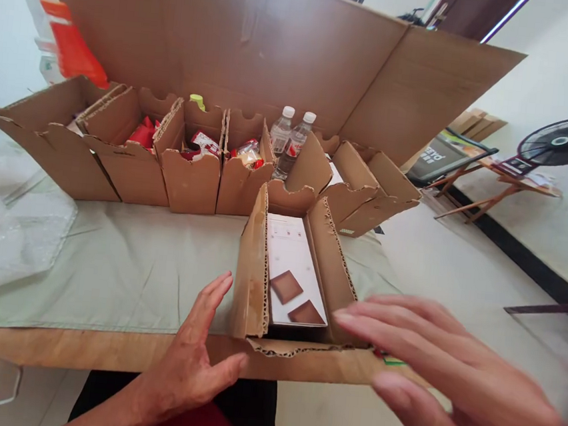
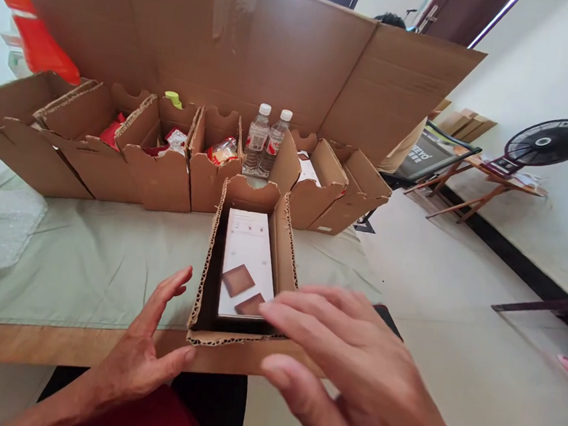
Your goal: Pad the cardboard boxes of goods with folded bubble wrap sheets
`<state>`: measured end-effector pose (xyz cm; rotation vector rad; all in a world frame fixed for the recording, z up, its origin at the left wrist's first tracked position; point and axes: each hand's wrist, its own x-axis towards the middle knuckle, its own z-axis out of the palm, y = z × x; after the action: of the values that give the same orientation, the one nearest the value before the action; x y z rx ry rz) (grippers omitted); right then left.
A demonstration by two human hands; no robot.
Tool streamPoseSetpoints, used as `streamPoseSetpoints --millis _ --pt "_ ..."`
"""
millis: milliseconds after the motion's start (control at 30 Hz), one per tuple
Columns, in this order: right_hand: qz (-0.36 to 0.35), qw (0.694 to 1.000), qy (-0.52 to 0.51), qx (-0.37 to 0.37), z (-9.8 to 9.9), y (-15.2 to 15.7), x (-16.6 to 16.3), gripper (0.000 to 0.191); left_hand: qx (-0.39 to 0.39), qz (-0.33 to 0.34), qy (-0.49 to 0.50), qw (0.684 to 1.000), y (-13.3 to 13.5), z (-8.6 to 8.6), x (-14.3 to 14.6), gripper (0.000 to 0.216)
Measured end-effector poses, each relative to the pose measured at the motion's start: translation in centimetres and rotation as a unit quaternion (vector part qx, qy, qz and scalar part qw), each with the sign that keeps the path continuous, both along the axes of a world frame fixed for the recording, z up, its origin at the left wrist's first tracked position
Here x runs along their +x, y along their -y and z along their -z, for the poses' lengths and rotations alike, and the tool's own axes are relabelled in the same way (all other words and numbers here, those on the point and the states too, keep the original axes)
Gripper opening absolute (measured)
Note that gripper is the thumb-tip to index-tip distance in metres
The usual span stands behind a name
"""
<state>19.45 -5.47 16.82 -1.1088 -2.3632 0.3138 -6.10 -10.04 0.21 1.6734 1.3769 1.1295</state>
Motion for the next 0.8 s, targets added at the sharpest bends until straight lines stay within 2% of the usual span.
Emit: streamPoseSetpoints --millis 100,167,300,367,433,533,600,667,700,733,800 --pt "-0.139 0.984 0.093 -0.061 -2.0 -1.9 -3.1 0.024 0.022 -0.006 -0.004 1.0 -0.3 0.1 0.9 0.096" --pt "-0.165 0.972 0.142 -0.09 -2.5 -2.3 -4.9 0.023 0.03 -0.013 -0.001 0.999 -0.5 0.3 1.3 0.095" --pt "-0.115 0.977 0.159 -0.078 -1.7 -2.2 -5.9 0.05 0.019 -0.011 0.015 1.0 -0.8 1.1 1.8 0.088" --pt "-0.094 0.981 0.157 -0.059 -0.9 -2.0 -5.6 0.058 0.017 0.0 0.017 1.0 -0.9 1.5 1.9 0.087" --pt "-0.091 0.985 0.141 -0.046 -0.6 -1.7 -5.0 0.057 0.016 0.008 0.015 1.0 -0.9 1.9 1.8 0.084" --pt "-0.085 0.994 0.062 -0.011 -0.6 -1.3 -3.1 0.053 0.013 -0.001 0.015 1.0 -0.9 1.9 1.3 0.079" --pt "-0.013 1.0 -0.008 0.024 -0.3 -1.3 -0.9 0.042 0.009 -0.013 0.009 1.0 -1.0 1.8 0.9 0.079" --pt "0.109 0.991 -0.073 0.032 1.0 -1.7 1.5 0.031 0.004 -0.024 0.003 1.0 -1.2 1.8 0.5 0.081" --pt "0.155 0.983 -0.1 0.008 2.1 -2.2 2.5 0.028 0.0 -0.028 0.002 1.0 -1.4 1.8 0.3 0.083" --pt "0.177 0.976 -0.123 -0.029 3.5 -2.7 3.3 0.027 -0.003 -0.029 0.004 1.0 -1.6 1.8 0.1 0.084" --pt "0.154 0.971 -0.144 -0.118 6.6 -3.9 3.9 0.035 -0.009 -0.023 0.011 1.0 -2.2 1.8 0.0 0.088"
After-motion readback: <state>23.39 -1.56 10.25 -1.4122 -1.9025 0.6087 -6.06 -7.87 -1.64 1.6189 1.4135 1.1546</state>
